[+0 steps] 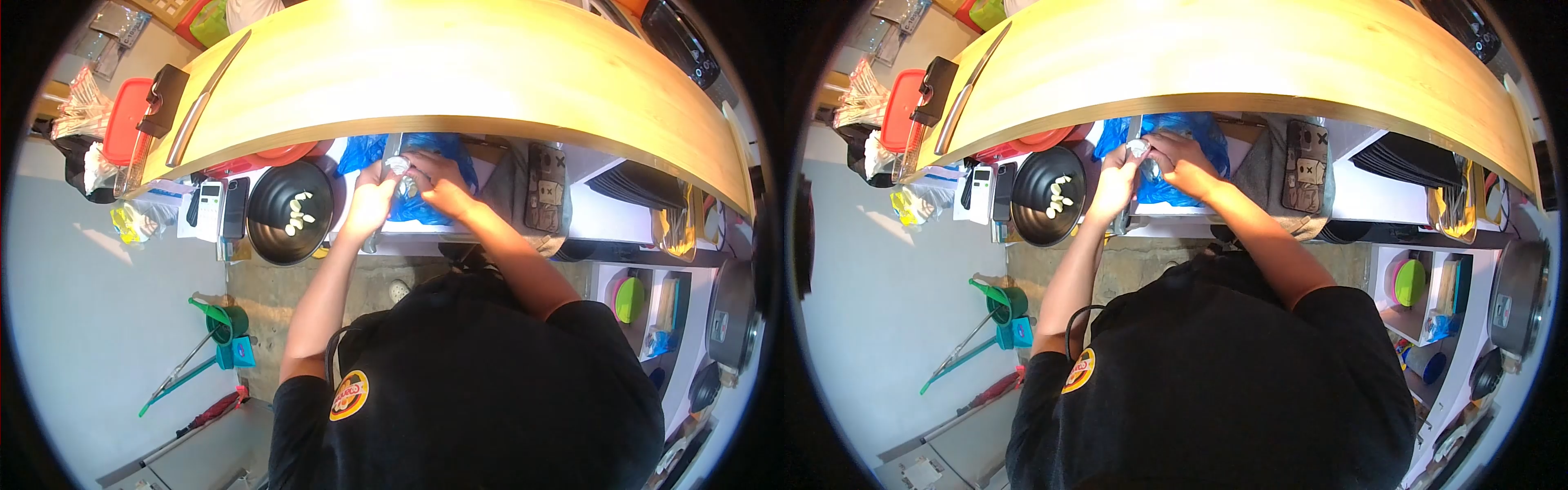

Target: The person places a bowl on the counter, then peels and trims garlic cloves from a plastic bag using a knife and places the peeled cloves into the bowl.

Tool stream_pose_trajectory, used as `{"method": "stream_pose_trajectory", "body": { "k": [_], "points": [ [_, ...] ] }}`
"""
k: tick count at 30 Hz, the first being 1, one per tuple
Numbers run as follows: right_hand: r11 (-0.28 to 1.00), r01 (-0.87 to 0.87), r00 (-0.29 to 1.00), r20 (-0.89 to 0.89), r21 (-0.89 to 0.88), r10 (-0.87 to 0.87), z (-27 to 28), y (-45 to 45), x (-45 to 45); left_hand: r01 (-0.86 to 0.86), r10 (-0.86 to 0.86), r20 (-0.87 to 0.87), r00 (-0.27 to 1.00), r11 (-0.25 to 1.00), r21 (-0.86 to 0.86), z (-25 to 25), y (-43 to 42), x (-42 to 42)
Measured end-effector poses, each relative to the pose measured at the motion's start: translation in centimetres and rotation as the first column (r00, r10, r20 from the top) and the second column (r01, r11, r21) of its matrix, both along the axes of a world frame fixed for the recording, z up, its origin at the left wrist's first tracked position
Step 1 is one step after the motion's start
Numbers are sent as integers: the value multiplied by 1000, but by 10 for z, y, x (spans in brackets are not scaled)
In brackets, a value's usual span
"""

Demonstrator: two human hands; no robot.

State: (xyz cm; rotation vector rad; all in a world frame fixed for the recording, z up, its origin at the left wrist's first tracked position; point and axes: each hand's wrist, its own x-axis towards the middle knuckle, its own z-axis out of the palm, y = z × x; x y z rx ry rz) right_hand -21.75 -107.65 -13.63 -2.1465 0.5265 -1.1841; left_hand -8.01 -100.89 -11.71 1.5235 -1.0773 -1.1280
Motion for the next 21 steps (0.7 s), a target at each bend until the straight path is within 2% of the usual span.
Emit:
{"method": "stream_pose_trajectory", "body": {
  "k": [4,6,7,9,10,12,13,16,17,20,21],
  "points": [
    [991,-24,999,-29,-135,20,0,-6,-1,21,-12,-137,990,998,67,-5,-1,0],
    [997,-15,999,-47,-73,12,-2,-7,-2,50,-45,-160,986,998,31,-9,1,1],
    [999,-12,998,-57,-42,10,-1,-7,-2,22,-23,-83,996,1000,-6,-12,1,1],
    [997,6,976,-216,80,11,5,-10,-1,-24,30,70,997,996,-86,-17,-3,-1],
    [990,25,956,-293,139,18,8,-11,0,-29,44,199,979,997,-78,-17,-4,-1],
    [988,87,922,-386,129,-30,6,-14,1,-35,59,446,893,997,-63,-17,-8,0],
    [986,119,901,-431,121,-56,4,-16,1,-27,45,462,886,999,-45,-10,-8,-5],
    [973,138,940,-335,186,-70,-5,-20,-2,-42,30,549,836,999,9,6,-7,-13],
    [970,215,933,-319,112,-170,-9,-21,-2,-66,37,601,798,997,25,2,-12,-8],
    [801,180,983,-125,570,-132,-11,-22,-10,-129,49,696,716,990,63,0,-24,4],
    [760,81,996,-17,645,-91,-16,-23,-12,-130,42,742,669,990,61,-4,-29,8]
  ]
}}
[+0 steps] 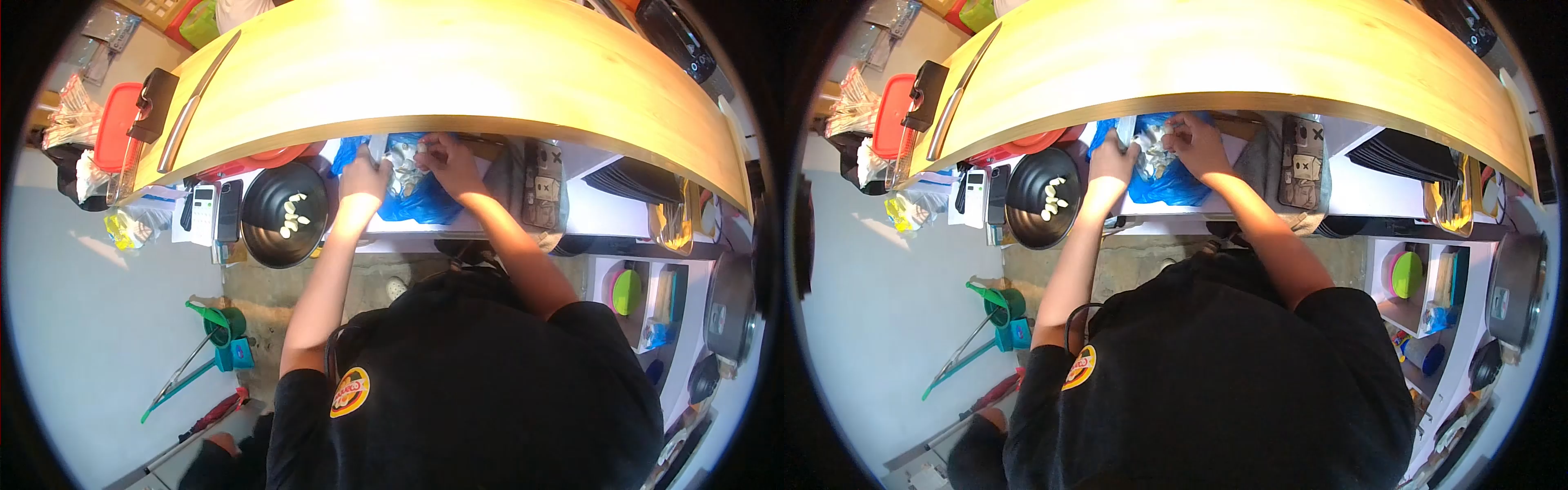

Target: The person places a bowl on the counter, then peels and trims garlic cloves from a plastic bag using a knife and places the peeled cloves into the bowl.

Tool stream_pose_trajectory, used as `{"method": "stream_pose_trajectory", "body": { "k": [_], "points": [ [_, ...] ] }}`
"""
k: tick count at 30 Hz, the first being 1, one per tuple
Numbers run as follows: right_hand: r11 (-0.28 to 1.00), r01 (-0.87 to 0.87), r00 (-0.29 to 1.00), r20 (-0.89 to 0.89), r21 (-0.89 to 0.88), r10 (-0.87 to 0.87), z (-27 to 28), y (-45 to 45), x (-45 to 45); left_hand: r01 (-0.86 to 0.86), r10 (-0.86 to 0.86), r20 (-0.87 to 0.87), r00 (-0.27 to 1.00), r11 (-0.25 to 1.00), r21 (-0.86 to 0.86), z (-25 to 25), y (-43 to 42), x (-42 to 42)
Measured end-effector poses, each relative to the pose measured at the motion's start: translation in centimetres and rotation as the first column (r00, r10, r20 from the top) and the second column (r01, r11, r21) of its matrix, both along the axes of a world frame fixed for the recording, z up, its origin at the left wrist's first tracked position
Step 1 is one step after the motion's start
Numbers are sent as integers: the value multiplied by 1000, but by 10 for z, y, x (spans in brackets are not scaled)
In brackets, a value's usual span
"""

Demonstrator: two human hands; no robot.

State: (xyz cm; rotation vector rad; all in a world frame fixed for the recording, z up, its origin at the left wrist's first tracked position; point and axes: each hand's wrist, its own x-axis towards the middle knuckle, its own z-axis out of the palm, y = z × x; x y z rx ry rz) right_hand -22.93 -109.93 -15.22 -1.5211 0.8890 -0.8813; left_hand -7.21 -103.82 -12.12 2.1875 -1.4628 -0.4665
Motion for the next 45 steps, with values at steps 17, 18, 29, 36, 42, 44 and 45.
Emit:
{"method": "stream_pose_trajectory", "body": {
  "k": [17,18,29,36,42,44,45],
  "points": [
    [951,45,787,576,305,-221,-5,30,21,191,-340,-320,884,889,-417,14,3,4],
    [944,42,794,563,327,-230,-1,35,24,136,-325,-532,782,922,-364,19,10,1],
    [977,179,953,227,116,-201,22,69,32,114,-379,-617,689,898,-425,19,45,18],
    [976,152,966,183,158,-180,30,66,23,206,-451,-452,769,845,-493,17,47,16],
    [975,187,976,88,119,-198,44,50,22,159,-448,-451,772,823,-545,17,37,4],
    [966,225,970,63,128,-235,40,42,26,133,-416,-451,790,834,-536,14,32,0],
    [972,211,976,23,107,-215,40,38,26,123,-403,-451,797,838,-531,11,29,-2]
  ]
}}
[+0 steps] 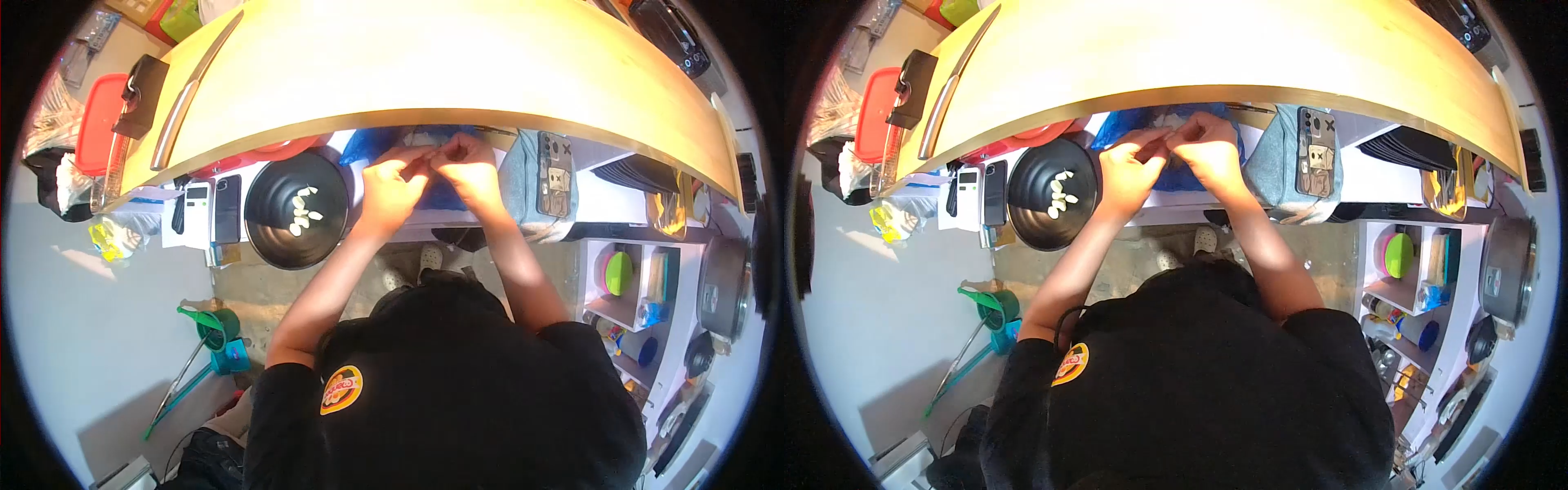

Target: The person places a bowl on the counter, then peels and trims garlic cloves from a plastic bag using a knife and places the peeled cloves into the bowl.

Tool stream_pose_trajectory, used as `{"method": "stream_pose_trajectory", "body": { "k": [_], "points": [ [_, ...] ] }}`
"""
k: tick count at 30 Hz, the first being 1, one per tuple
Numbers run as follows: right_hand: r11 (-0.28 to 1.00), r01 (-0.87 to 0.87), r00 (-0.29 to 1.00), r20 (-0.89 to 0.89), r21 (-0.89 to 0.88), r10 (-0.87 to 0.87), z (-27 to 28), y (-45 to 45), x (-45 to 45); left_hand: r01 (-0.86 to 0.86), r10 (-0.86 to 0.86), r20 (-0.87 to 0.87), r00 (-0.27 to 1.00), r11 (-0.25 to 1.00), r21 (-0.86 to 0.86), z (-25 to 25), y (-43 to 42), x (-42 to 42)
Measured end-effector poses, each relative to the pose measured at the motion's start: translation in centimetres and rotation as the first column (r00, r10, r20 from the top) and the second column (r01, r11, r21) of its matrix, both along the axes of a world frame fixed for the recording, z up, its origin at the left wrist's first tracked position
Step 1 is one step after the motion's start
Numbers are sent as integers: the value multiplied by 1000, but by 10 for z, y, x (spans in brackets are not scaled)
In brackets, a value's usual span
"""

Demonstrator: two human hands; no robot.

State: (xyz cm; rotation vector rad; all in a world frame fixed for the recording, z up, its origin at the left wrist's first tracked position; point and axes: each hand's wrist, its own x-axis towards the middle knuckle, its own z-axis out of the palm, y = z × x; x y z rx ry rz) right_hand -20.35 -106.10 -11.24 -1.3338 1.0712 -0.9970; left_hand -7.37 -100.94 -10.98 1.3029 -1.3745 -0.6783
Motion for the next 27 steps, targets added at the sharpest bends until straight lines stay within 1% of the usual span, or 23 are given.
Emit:
{"method": "stream_pose_trajectory", "body": {
  "k": [2,3,4,5,6,7,8,9,10,11,12,13,16,17,20,21,23,24,27],
  "points": [
    [999,-35,995,-92,-20,33,8,-4,-1,-9,9,-15,1000,999,50,2,-5,-2],
    [999,-43,994,-102,-11,42,4,-8,-1,-13,15,-22,1000,996,88,3,-6,-1],
    [998,-60,998,18,30,59,-2,-12,-1,-17,21,-30,999,991,132,6,-6,-1],
    [995,-74,987,147,68,64,-9,-17,-3,-6,36,-146,989,980,201,13,-10,-3],
    [991,-97,962,266,90,70,-13,-22,-2,36,13,-270,963,983,178,12,-12,-1],
    [979,-100,932,361,176,30,-19,-25,0,76,-13,-389,921,986,147,9,-15,1],
    [979,-103,936,351,175,35,-24,-29,-1,113,-42,-502,864,987,112,7,-18,3],
    [979,-105,940,340,176,40,-28,-32,-2,115,-49,-568,822,990,81,6,-20,5],
    [978,-106,944,328,180,42,-29,-33,-3,96,-2,-594,805,987,126,6,-21,9],
    [996,-5,990,141,93,-8,-29,-32,-5,79,43,-618,785,982,170,7,-22,13],
    [997,80,996,-46,-14,-80,-28,-31,-8,66,87,-640,763,975,211,8,-23,18],
    [980,144,960,-223,-134,-171,-27,-30,-10,83,85,-643,761,970,227,9,-25,24],
    [972,-5,918,-387,-237,-90,-25,-24,-9,174,63,-628,775,935,308,1,-29,30],
    [973,-50,872,-485,-224,-66,-17,-21,-6,185,31,-544,838,923,338,-4,-31,32],
    [960,-37,960,-277,-279,-43,-27,-18,5,140,-32,-296,955,927,349,-11,-32,30],
    [980,-40,984,-176,-193,6,-29,-19,8,97,-50,-145,988,938,332,-12,-32,32],
    [997,-79,996,35,-16,80,-32,-19,10,36,-36,-6,999,963,266,-7,-32,31],
    [998,-65,997,51,-7,65,-32,-18,12,8,-23,62,998,973,229,-5,-31,31],
    [1000,-2,997,79,9,1,-27,-10,15,39,-38,-10,999,971,235,-2,-30,31]
  ]
}}
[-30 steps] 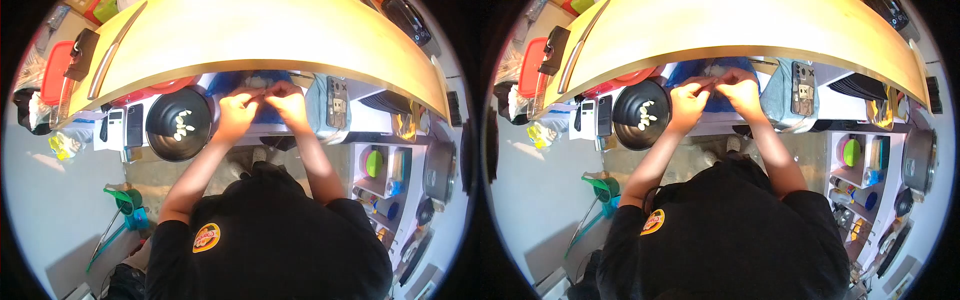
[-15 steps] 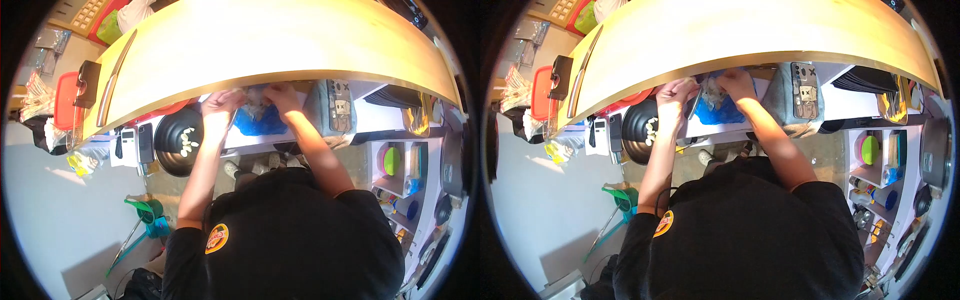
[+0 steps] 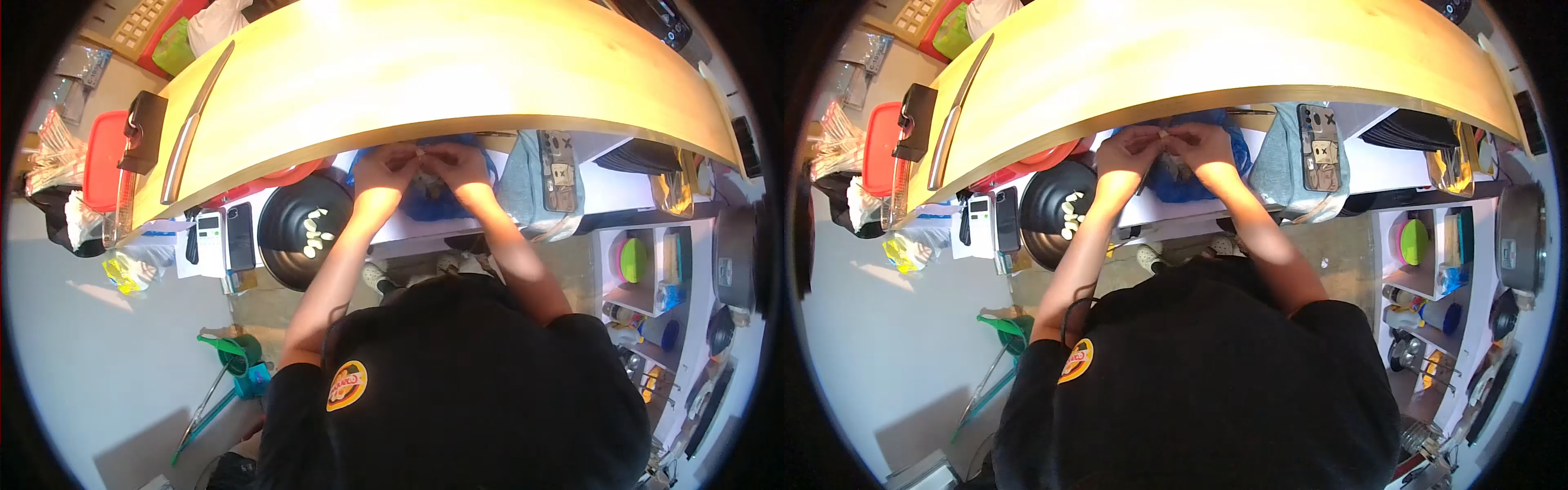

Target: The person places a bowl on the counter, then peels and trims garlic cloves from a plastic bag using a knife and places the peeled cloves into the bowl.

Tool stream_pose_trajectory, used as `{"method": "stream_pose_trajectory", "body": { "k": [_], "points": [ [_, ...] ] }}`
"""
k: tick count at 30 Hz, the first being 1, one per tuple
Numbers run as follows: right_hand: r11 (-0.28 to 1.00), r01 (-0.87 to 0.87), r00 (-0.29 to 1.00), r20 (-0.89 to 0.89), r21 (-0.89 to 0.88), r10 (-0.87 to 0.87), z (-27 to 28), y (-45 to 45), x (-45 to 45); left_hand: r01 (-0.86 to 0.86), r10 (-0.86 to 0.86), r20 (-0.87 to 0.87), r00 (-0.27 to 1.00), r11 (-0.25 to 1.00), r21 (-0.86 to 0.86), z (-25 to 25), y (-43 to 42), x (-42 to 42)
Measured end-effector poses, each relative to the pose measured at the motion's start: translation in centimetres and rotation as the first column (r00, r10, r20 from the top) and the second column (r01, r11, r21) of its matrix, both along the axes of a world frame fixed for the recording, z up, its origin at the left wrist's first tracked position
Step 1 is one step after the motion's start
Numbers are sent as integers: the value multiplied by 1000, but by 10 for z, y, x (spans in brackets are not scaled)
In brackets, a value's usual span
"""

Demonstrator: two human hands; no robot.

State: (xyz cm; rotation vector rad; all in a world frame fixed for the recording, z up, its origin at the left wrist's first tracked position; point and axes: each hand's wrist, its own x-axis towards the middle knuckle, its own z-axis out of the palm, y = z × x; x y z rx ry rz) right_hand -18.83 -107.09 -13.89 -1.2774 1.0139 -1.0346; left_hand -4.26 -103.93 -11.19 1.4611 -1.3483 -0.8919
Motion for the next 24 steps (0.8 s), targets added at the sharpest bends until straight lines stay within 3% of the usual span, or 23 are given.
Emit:
{"method": "stream_pose_trajectory", "body": {
  "k": [4,6,9,12,18,24],
  "points": [
    [992,114,991,-58,-58,-117,13,13,4,-56,56,45,997,998,-3,-3,-3,-2],
    [981,155,978,-124,-113,-169,28,23,6,-14,17,45,999,998,-61,5,1,-4],
    [954,218,969,-75,-205,-237,20,24,5,45,-39,59,998,994,-101,7,3,-5],
    [939,199,973,-62,-279,-224,16,24,0,86,-80,78,994,993,-76,15,6,-5],
    [877,45,894,-373,-479,-249,29,25,-10,143,-134,102,986,986,-86,15,8,-3],
    [884,-39,885,-427,-465,-186,30,23,-15,126,-120,86,989,990,-66,14,15,-7]
  ]
}}
